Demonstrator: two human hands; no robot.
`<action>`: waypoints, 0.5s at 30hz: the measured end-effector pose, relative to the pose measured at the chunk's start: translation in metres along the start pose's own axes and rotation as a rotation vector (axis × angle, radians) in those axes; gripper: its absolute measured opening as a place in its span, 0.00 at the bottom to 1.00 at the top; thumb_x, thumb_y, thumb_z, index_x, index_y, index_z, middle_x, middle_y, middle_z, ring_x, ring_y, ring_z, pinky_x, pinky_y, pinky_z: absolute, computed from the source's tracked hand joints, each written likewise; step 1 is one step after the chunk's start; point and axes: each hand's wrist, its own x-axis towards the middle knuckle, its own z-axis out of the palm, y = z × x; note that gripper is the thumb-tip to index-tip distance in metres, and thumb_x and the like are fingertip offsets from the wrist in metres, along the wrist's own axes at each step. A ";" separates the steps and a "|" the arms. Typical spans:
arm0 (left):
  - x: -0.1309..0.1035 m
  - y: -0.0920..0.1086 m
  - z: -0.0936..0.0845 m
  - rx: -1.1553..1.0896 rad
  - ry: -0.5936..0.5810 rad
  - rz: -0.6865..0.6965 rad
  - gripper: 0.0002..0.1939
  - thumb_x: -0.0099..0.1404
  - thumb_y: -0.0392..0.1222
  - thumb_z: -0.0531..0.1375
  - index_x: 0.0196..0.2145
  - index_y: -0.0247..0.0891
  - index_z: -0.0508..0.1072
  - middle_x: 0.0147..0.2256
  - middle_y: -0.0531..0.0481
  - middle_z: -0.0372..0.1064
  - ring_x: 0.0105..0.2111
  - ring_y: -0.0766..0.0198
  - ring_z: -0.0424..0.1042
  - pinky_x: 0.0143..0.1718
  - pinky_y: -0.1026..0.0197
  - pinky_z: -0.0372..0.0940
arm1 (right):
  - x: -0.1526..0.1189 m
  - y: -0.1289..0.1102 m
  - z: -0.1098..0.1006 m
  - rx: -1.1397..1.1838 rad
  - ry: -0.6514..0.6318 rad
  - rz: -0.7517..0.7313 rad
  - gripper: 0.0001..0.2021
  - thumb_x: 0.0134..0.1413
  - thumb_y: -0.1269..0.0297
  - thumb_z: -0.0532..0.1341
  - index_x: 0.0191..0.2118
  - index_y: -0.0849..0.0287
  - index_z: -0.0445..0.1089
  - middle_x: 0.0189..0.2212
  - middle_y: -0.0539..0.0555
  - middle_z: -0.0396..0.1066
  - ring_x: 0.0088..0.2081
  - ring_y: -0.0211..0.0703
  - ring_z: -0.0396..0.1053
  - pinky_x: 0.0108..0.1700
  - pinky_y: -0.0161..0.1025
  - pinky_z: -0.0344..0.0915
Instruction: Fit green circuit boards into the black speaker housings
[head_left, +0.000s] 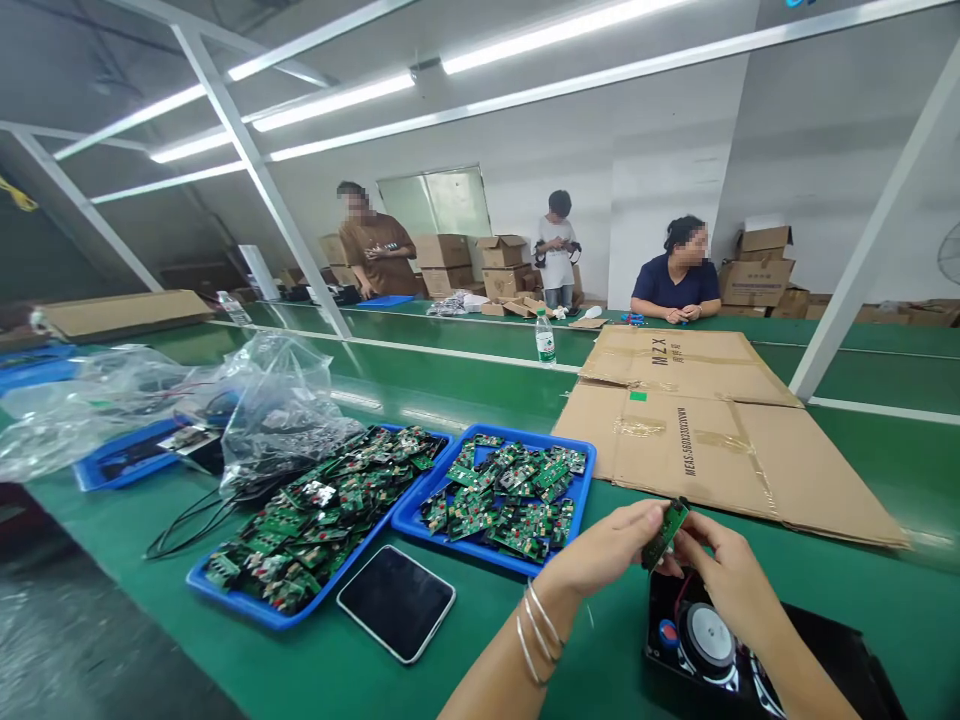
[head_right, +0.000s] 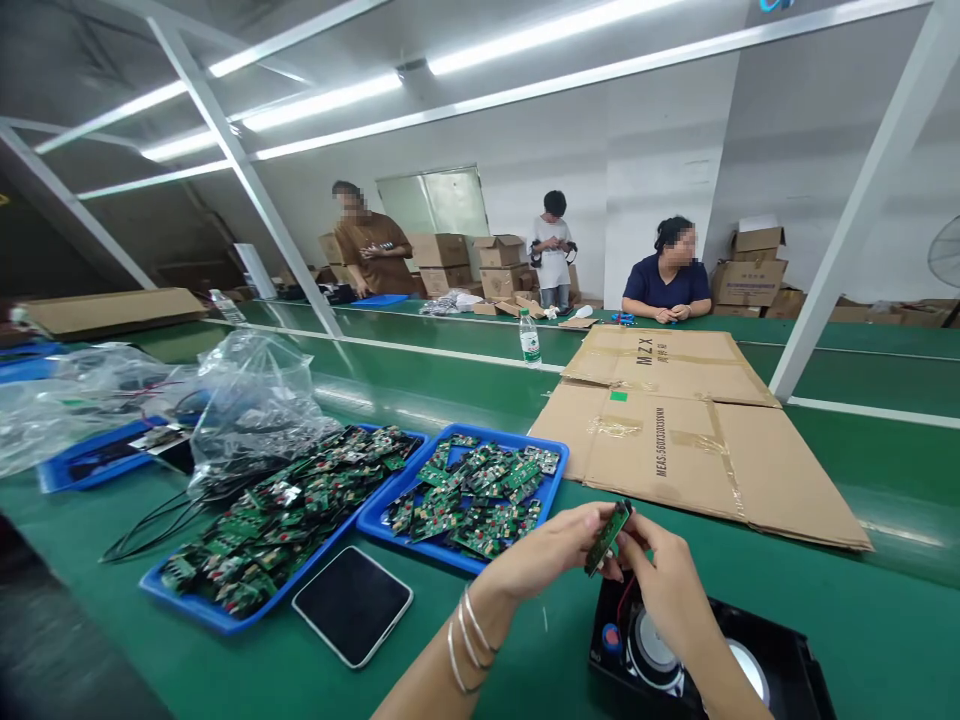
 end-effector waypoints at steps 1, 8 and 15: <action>-0.002 0.002 -0.001 -0.061 -0.014 -0.024 0.30 0.61 0.61 0.51 0.52 0.37 0.66 0.40 0.41 0.69 0.33 0.61 0.70 0.40 0.55 0.61 | 0.003 0.000 -0.002 0.068 -0.063 0.002 0.21 0.55 0.47 0.54 0.38 0.60 0.72 0.26 0.52 0.70 0.29 0.43 0.67 0.35 0.36 0.64; -0.015 0.018 -0.002 -0.194 -0.082 -0.045 0.29 0.61 0.58 0.53 0.54 0.38 0.65 0.47 0.39 0.68 0.42 0.53 0.70 0.45 0.51 0.60 | 0.008 -0.004 -0.005 0.338 -0.191 0.021 0.22 0.49 0.46 0.59 0.38 0.62 0.72 0.26 0.52 0.68 0.31 0.40 0.65 0.37 0.37 0.63; -0.020 0.024 0.006 -0.226 -0.069 -0.070 0.27 0.61 0.50 0.55 0.55 0.35 0.63 0.46 0.39 0.69 0.44 0.51 0.69 0.46 0.50 0.60 | 0.005 -0.005 -0.009 0.308 -0.192 -0.003 0.20 0.49 0.47 0.60 0.34 0.63 0.72 0.26 0.51 0.67 0.29 0.38 0.63 0.35 0.36 0.62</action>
